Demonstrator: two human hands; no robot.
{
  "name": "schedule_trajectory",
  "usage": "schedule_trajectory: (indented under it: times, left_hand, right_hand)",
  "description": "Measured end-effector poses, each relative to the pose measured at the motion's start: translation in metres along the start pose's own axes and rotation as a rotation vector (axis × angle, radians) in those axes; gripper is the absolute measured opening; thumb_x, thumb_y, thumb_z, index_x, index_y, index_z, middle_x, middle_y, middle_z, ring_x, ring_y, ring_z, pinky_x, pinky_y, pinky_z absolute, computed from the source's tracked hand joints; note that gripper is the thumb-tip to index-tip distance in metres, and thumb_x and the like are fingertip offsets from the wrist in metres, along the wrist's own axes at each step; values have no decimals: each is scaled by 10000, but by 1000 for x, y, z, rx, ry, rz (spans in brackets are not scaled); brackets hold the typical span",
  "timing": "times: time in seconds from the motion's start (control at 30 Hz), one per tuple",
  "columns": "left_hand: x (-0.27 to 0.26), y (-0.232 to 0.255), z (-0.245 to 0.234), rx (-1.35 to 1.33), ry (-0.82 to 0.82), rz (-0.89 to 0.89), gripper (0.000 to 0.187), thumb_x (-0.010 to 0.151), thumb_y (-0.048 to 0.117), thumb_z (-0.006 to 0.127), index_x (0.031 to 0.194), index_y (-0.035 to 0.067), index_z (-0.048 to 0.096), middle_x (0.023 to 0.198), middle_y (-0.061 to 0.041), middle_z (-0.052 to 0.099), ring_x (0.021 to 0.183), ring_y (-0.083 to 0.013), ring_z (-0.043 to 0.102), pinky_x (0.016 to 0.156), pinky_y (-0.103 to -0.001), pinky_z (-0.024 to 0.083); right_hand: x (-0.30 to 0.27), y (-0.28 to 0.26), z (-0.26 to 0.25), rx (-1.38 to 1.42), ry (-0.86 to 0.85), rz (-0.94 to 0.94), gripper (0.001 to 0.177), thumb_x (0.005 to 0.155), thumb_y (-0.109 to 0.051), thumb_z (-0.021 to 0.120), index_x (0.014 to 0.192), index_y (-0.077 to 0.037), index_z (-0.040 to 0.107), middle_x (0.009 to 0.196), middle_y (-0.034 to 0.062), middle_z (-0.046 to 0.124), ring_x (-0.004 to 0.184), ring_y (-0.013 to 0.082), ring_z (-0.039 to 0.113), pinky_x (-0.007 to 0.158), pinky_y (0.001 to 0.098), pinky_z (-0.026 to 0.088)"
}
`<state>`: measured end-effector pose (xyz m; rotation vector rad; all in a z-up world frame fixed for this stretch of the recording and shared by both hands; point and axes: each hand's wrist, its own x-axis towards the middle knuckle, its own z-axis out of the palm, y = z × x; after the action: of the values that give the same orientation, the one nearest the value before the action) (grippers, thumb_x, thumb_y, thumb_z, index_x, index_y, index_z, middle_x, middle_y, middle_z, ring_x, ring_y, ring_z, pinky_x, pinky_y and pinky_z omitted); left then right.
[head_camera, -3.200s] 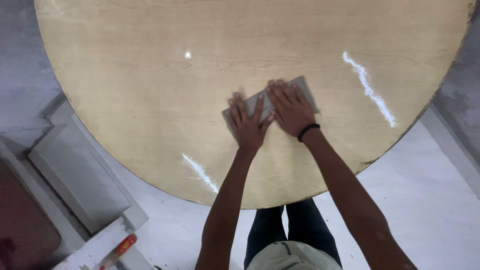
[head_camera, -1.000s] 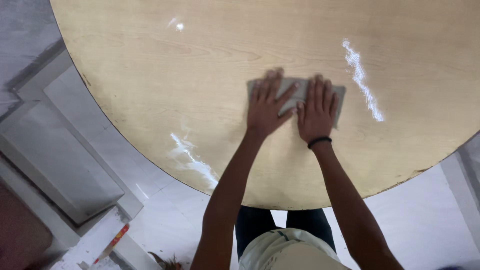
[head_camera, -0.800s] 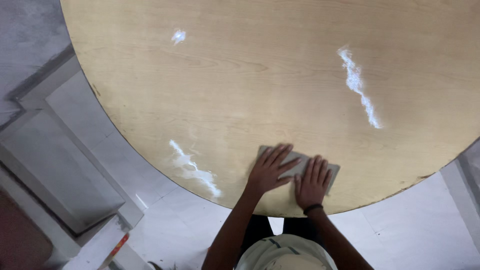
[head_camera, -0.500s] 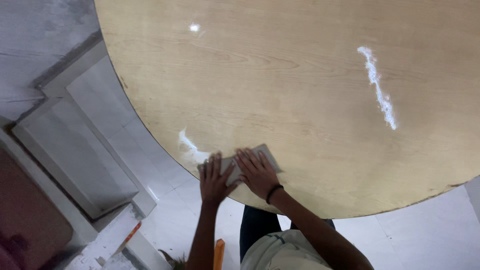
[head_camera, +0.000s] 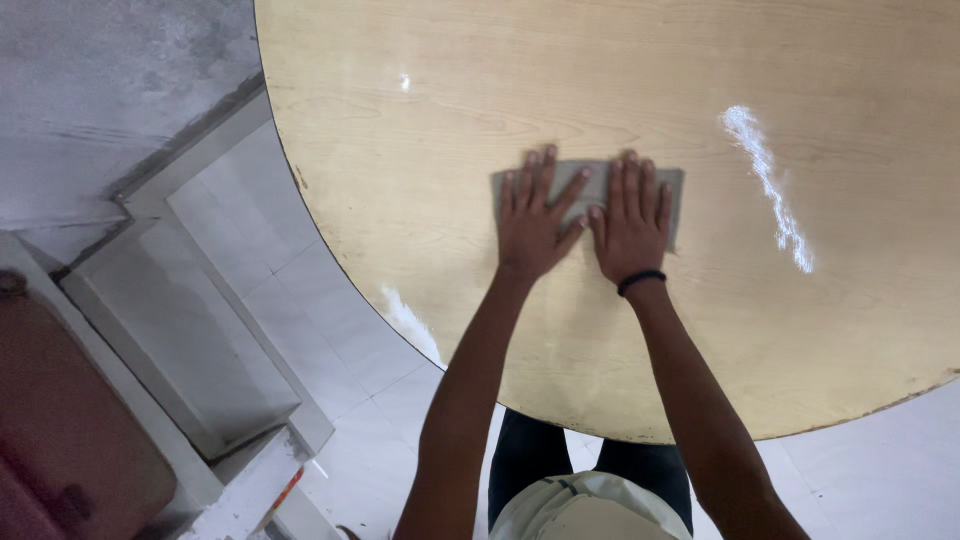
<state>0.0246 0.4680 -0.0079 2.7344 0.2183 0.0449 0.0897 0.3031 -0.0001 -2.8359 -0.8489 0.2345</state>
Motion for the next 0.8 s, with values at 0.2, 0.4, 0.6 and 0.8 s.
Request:
schedule_trajectory:
  times: [0.2, 0.4, 0.6, 0.8]
  left_hand:
    - [-118, 40, 28, -54, -86, 277, 705, 975, 619, 546, 1620, 412, 349, 1750, -44, 203, 1620, -257, 201, 1305, -534, 151]
    - [-254, -45, 15, -187, -196, 133, 674, 892, 639, 648, 1508, 401, 512, 1686, -69, 291, 1547, -306, 270, 1220, -579, 196]
    - [-254, -127, 0, -28, -104, -101, 736, 833, 624, 711, 1482, 327, 532, 1668, -152, 265, 1530, -392, 239, 1196, -640, 183]
    - [-168, -147, -31, 62, 103, -229, 721, 910, 552, 656, 1563, 307, 473, 1694, -211, 228, 1563, -439, 192, 1234, -638, 164]
  right_hand:
    - [-175, 3, 45, 30, 23, 199, 741, 1085, -457, 259, 1641, 20, 145, 1729, 223, 89, 1600, 411, 27, 1265, 602, -4]
    - [-238, -89, 86, -142, -472, -108, 793, 1028, -535, 315, 1585, 8, 165, 1656, 251, 119, 1539, 429, 36, 1194, 649, 1]
    - [-143, -157, 76, -4, -261, -448, 706, 1027, -449, 415, 1604, -76, 254, 1689, 117, 232, 1560, 293, 171, 1233, 557, 100]
    - [-31, -180, 50, 22, -84, -475, 683, 1048, -449, 433, 1621, -101, 303, 1702, 82, 258, 1572, 260, 199, 1262, 529, 117]
